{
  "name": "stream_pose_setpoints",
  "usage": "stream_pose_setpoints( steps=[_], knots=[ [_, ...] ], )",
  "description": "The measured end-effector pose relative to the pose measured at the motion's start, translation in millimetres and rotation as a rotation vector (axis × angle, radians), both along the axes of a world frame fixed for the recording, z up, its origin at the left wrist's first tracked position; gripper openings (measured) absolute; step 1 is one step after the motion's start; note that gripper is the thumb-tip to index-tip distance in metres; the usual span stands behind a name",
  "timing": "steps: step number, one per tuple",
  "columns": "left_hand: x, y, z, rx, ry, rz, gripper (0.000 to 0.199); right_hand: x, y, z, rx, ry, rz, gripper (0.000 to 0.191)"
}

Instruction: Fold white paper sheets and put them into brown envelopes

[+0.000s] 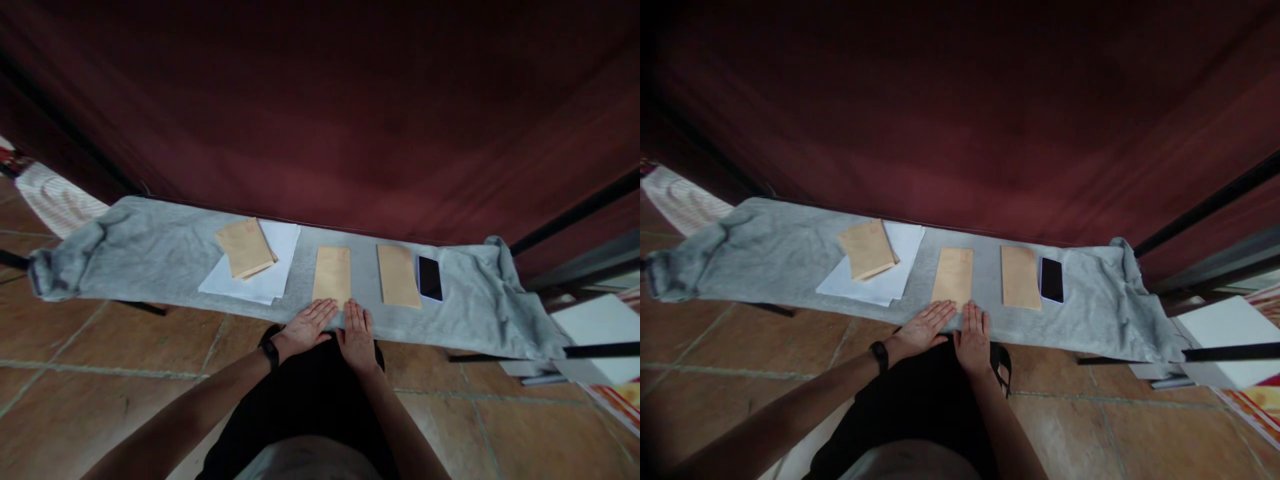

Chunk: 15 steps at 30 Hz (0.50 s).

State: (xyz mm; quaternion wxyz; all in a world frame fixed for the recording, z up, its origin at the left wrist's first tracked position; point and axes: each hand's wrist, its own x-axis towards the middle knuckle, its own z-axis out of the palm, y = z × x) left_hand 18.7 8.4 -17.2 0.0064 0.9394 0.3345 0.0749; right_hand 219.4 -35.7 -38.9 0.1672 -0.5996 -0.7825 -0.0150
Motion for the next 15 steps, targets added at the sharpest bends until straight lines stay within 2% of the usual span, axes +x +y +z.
stream_pose_setpoints(
  steps=[8,15],
  knots=[
    [-15.3,2.2,3.0,-0.021,-0.012,0.011,0.07,2.4,-1.0,-0.5,0.015,-0.019,0.01,0.067],
    [-26.7,0.5,-0.1,-0.011,-0.014,0.047,0.073,1.5,-0.8,-0.7,0.034,-0.009,0.014,0.066]
  ],
)
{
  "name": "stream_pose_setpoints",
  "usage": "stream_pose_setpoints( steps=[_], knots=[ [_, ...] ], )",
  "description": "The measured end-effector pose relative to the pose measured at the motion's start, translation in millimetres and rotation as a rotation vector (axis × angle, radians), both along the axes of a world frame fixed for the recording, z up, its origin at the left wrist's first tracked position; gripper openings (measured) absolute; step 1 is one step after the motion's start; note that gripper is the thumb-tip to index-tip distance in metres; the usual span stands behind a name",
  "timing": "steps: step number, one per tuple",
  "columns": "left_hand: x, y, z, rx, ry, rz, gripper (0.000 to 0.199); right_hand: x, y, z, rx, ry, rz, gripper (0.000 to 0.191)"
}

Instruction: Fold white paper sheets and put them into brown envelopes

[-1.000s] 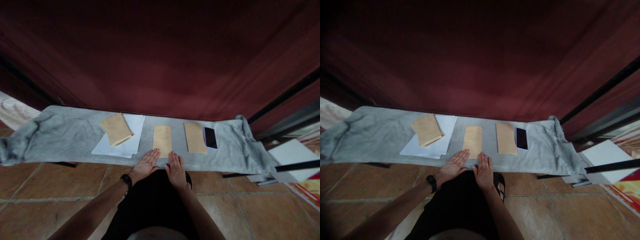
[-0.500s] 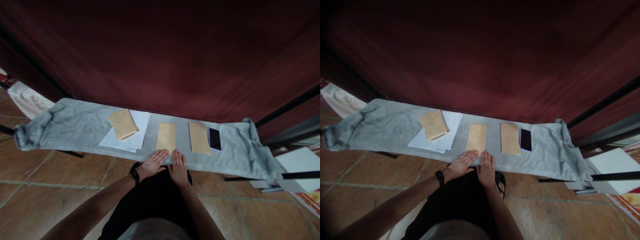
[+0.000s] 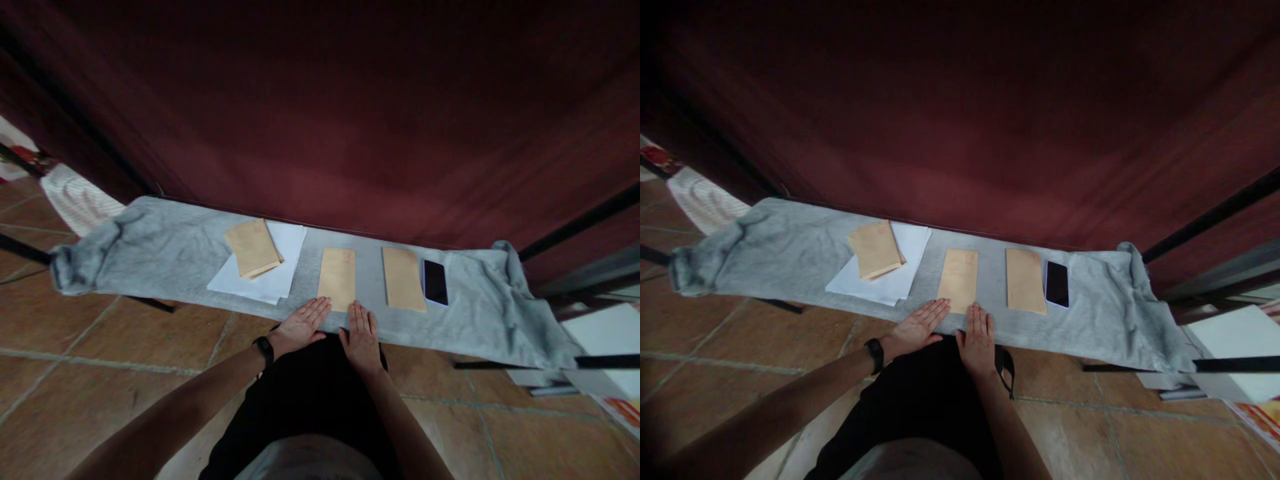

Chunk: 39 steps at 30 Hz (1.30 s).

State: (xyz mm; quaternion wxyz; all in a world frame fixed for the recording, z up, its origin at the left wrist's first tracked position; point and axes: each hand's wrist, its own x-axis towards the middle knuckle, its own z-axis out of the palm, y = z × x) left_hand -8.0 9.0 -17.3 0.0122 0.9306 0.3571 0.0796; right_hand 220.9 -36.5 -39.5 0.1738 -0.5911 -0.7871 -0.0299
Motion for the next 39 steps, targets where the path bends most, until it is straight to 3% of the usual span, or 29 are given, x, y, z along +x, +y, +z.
stream_pose_setpoints(
  steps=[6,11,17,25,34,39],
  knots=[
    [-12.7,-1.2,-0.3,0.05,-0.048,0.044,0.07,-7.1,1.4,9.0,-0.013,0.032,-0.06,0.063],
    [10.4,9.5,10.7,0.064,-0.097,0.067,0.062,-14.2,2.2,15.5,-0.01,0.077,0.05,0.056],
    [60.3,46.4,5.9,-0.05,-0.096,0.069,0.059,-16.3,5.7,11.3,-0.061,0.118,0.07,0.048],
    [93.5,102.7,-11.1,-0.01,-0.152,0.142,0.061,-14.9,5.4,9.0,-0.067,0.157,0.063,0.051],
    [117.2,139.1,1.0,-0.134,-0.029,0.311,0.063,-12.4,6.5,14.0,-0.06,0.191,0.114,0.067],
    [121.6,154.1,5.3,-0.17,-0.015,0.344,0.065,-11.5,6.5,16.7,-0.085,0.2,0.124,0.072]
  ],
)
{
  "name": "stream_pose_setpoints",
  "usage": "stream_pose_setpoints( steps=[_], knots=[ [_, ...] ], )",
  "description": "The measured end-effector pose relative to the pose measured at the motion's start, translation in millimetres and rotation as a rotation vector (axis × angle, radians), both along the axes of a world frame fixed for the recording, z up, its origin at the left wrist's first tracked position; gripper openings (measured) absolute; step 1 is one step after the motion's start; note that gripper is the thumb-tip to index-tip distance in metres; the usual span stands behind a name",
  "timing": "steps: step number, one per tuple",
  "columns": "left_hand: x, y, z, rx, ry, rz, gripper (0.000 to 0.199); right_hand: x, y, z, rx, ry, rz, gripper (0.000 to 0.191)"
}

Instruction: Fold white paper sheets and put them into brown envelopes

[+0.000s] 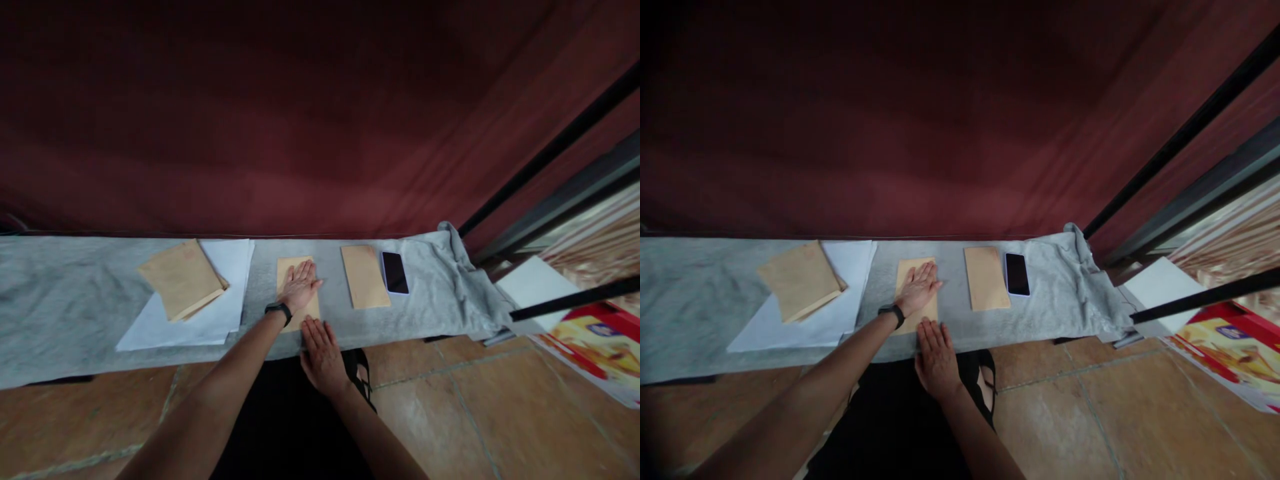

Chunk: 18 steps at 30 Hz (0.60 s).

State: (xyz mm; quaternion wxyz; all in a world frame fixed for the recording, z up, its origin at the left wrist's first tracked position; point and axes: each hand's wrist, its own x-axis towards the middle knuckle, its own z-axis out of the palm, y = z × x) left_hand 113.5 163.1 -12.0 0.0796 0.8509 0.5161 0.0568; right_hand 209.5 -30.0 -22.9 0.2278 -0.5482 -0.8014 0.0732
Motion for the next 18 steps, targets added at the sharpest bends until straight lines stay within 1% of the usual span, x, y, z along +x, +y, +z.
stream_pose_setpoints(
  steps=[3,6,9,14,16,18],
  knots=[
    [-1.5,-4.3,1.0,0.007,-0.002,-0.01,0.065,-0.5,-0.2,-0.5,-0.004,0.005,-0.009,0.073],
    [-8.6,-18.2,0.7,0.017,-0.01,-0.068,0.062,-0.8,-0.4,-1.3,0.003,0.003,-0.015,0.07],
    [-19.6,-36.4,-0.1,0.014,-0.024,-0.134,0.057,-0.8,-0.4,-4.2,0.013,-0.002,-0.018,0.068],
    [-37.2,-70.4,0.3,0.01,-0.074,-0.205,0.051,-2.0,0.1,-14.8,0.036,0.005,-0.019,0.061],
    [-43.7,-86.5,-0.4,0.007,-0.088,-0.211,0.051,-2.4,-0.1,-18.3,0.041,0.008,-0.024,0.059],
    [-50.4,-104.6,-3.1,0.033,-0.108,-0.188,0.052,-2.4,-0.4,-19.8,0.04,0.006,-0.02,0.061]
  ],
)
